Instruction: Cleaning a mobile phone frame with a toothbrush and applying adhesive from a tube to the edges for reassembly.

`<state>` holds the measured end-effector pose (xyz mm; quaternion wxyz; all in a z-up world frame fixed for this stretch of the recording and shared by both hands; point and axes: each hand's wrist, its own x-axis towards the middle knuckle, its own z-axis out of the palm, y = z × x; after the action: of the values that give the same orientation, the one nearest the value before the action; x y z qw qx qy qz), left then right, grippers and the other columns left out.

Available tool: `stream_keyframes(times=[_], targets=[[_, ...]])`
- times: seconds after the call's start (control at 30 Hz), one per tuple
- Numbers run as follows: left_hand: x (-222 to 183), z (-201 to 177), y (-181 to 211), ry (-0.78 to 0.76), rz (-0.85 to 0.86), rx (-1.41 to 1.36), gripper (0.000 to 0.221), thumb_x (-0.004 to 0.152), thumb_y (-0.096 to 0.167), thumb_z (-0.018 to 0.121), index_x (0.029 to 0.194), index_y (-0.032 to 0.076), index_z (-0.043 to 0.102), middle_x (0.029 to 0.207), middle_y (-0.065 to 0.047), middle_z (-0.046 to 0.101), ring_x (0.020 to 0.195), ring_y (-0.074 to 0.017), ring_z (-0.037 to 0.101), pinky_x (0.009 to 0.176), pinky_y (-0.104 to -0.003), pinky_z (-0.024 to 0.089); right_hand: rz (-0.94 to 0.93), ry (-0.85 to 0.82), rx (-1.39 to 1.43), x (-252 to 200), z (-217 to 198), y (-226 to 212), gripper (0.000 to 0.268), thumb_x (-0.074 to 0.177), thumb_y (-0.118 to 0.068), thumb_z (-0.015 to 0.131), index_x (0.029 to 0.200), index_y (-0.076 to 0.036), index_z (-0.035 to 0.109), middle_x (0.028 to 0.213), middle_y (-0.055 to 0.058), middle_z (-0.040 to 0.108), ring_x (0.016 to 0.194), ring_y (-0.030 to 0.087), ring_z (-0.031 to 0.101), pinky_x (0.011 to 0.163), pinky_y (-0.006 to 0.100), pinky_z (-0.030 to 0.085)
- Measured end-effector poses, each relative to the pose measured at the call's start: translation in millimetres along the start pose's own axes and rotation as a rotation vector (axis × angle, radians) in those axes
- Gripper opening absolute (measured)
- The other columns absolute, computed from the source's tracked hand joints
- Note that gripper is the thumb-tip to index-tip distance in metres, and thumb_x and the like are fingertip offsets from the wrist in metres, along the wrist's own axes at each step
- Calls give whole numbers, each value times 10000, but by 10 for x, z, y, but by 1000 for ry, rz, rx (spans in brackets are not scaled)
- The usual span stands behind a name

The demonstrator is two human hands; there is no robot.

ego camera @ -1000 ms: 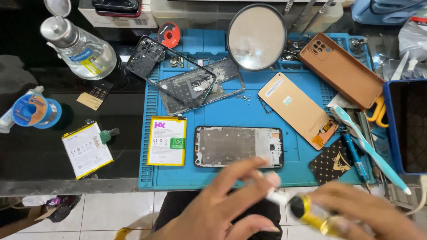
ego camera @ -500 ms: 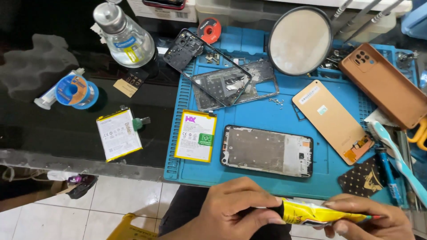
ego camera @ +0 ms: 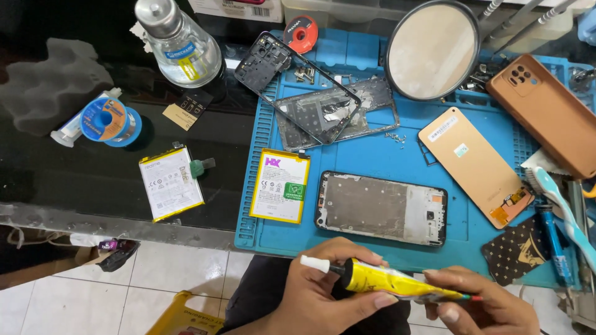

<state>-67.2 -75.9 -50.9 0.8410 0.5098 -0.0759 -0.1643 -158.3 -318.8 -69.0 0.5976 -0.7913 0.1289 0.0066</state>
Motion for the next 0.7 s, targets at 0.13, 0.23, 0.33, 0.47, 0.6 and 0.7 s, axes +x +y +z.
stream_keyframes(times=[0.13,0.23,0.33,0.47,0.6,0.7], targets=[[1,53,52,60,-118,-155,282,830,71,818,1080,37,694,1061,-131,707,998,-214,715,910,-334,623,126,315,79,-70,223,32,388,734,36,726,1102,156,745,966,311,780,584,435,786,596,418,661],[8,128,71,-84,-10,-342,446,865,65,815,1200,113,524,1311,-195,627,1198,-311,657,1014,-449,594,56,310,132,-61,320,15,381,710,-32,760,1054,131,754,838,297,811,612,387,820,523,404,666],[-5,124,-46,28,-156,-396,459,806,-32,825,1120,78,509,1049,-265,740,1054,-342,744,901,-458,657,-106,172,135,-5,317,42,349,715,-105,802,1023,58,790,879,217,843,509,251,785,545,302,689],[20,123,-32,42,-185,-375,415,802,-42,815,1086,75,535,1056,-260,762,980,-319,765,904,-432,653,-61,205,184,-37,344,65,370,706,-86,808,1052,44,787,843,230,850,652,284,845,560,323,695],[17,123,-31,63,-223,-417,386,823,-57,798,1081,59,536,1022,-264,763,969,-343,765,890,-485,667,-120,161,167,-19,332,67,328,740,-137,798,1028,20,799,827,186,859,655,250,823,603,319,698],[19,110,-10,-6,-193,-461,376,878,20,784,1155,41,531,1079,-255,742,1066,-346,734,954,-491,638,-109,207,184,-42,400,-15,332,752,-140,784,1032,37,786,796,214,842,632,260,784,595,328,678]])
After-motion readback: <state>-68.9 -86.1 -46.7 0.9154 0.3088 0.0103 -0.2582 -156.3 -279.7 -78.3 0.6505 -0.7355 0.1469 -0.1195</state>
